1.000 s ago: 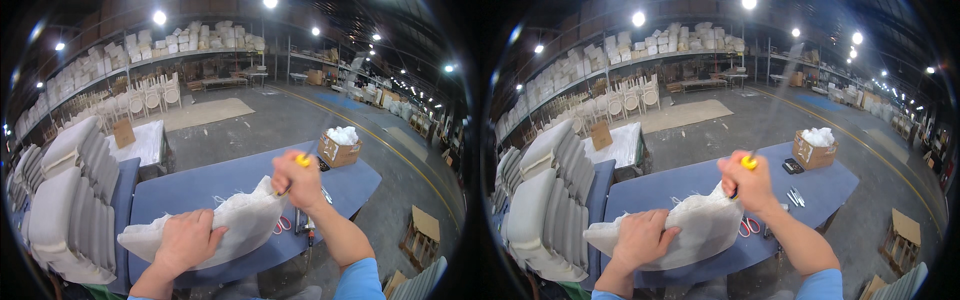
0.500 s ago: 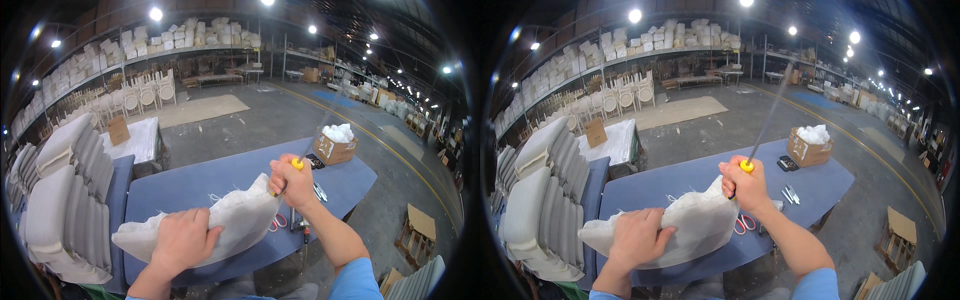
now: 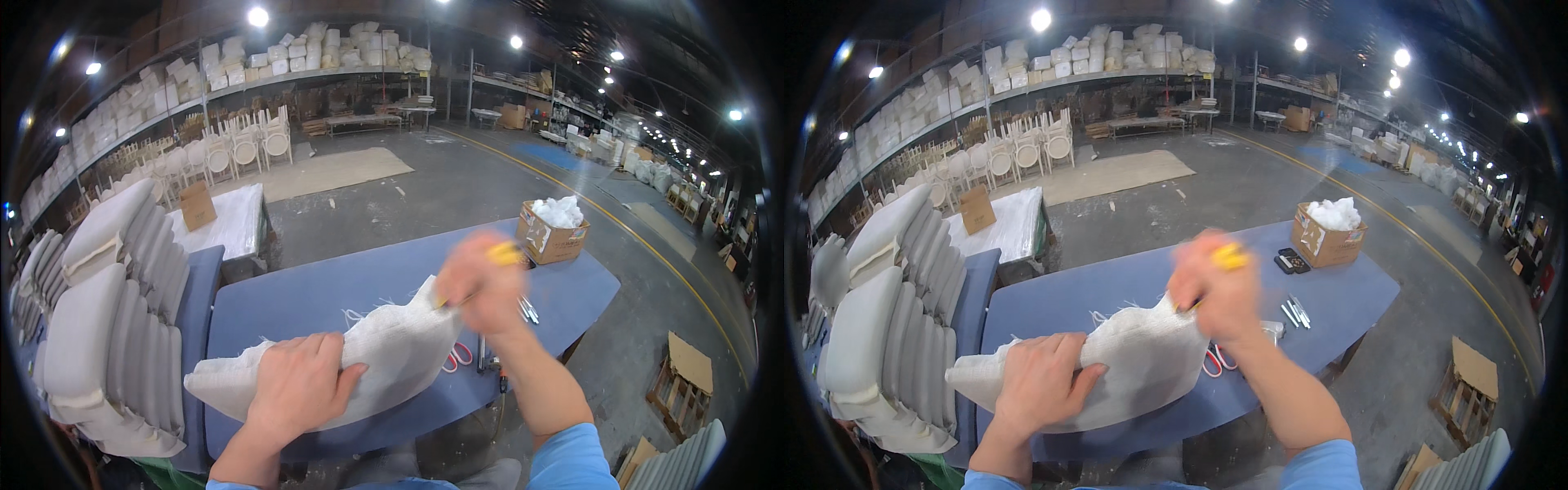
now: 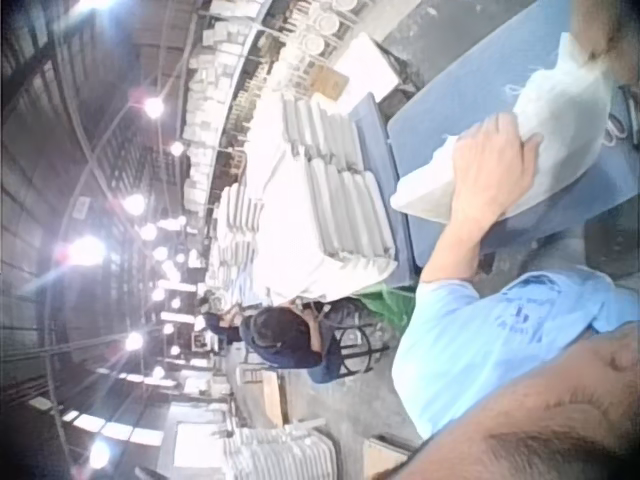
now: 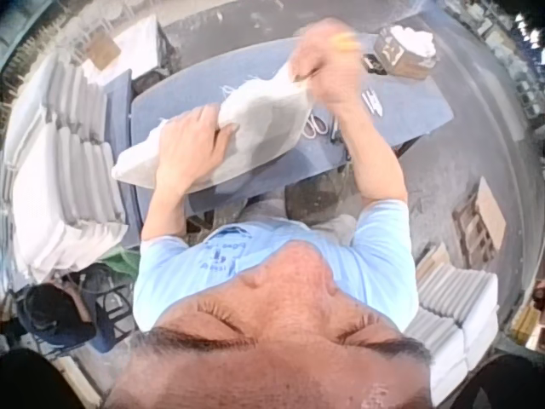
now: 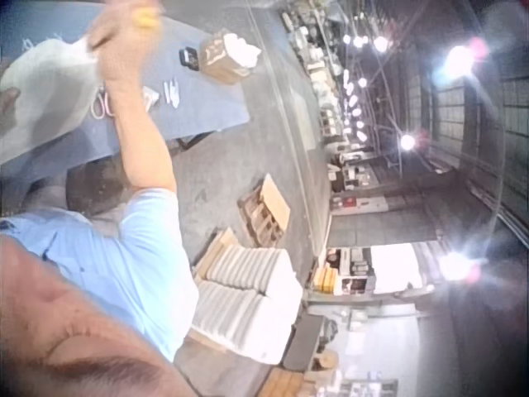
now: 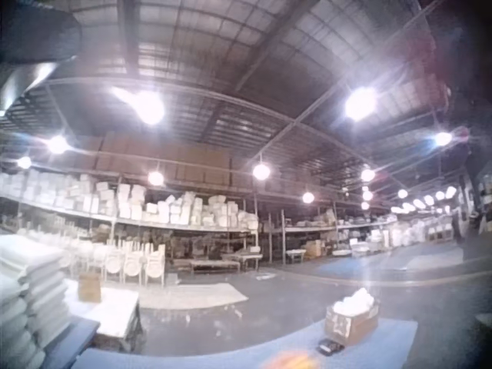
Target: The person uses a yellow utility knife to trim the edges of a white cushion cover and then uses scissors to snip loose threads. The person handles multiple cushions, turning them over and placing them on a blue work table in a warehouse setting.
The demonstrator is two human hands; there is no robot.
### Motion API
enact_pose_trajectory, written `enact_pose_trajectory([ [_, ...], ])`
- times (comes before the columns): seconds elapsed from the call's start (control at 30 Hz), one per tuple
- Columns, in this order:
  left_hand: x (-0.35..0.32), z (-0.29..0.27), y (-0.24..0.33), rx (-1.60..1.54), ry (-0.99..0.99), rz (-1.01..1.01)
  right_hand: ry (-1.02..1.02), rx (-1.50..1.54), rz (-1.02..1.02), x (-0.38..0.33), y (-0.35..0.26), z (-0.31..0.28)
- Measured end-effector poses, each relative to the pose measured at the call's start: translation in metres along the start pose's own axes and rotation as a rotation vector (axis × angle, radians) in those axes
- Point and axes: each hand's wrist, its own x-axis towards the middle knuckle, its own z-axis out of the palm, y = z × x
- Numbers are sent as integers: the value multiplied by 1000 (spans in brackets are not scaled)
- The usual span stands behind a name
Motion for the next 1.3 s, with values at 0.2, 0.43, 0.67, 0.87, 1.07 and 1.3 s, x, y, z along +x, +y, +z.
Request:
enact_pose_trajectory([
  [0.2, 5, 0, -1, -38, -39, -4, -110, -41, 303, -2, 17, -9],
  [0.43, -28, -19, -23, 233, 119, 5, -141, -81, 223, -7, 11, -6],
  [0.67, -44, -13, -34, 168, 113, -118, -239, 251, -127, 8, -20, 36],
  [0.87, -49, -16, -54, 117, 151, -35, -155, -57, 275, -4, 33, 20],
  [1.07, -99, -34, -87, 140, 265, -299, 23, -346, 19, -30, -13, -59],
  [1.3, -139, 21, -148, -1146, 384, -360, 330, -258, 441, -105, 87, -114],
])
